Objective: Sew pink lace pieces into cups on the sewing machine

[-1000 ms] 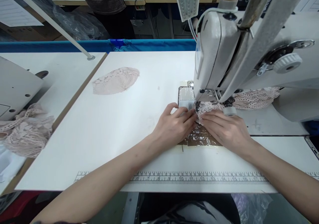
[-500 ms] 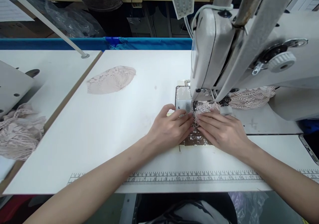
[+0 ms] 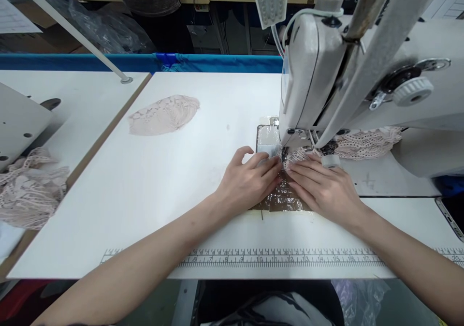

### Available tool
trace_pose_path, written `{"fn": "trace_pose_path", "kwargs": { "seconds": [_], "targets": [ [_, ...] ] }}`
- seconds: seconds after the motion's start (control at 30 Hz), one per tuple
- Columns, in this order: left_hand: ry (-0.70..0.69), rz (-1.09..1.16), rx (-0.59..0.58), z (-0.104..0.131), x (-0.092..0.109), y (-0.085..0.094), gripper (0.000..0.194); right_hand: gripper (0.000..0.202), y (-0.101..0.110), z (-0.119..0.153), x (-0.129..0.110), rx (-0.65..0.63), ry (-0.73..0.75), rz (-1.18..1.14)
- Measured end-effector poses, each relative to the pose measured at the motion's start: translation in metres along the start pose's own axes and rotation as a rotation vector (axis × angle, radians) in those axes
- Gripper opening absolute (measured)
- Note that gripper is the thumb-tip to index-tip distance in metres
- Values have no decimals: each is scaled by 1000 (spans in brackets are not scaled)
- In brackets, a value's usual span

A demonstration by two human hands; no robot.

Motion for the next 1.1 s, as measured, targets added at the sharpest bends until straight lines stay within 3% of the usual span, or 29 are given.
{"fn": "trace_pose_path", "kwargs": {
  "seconds": [0.8, 1.1],
  "targets": [
    [119, 59, -31, -1, -10, -10, 30, 27, -10, -2, 5, -122, -49, 33],
    [233, 133, -121, 1, -18, -21, 37, 30, -12, -3, 8, -155, -52, 39]
  ]
}}
Point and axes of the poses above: each hand's wrist, its own z-axis away from the middle knuckle, its own y-axis out of the back of the hand, x = y × z, the point moved 7 cm from there along -z, towards the middle knuckle, and after that the axes turned 7 degrees about -y, right-handed, at the moved point
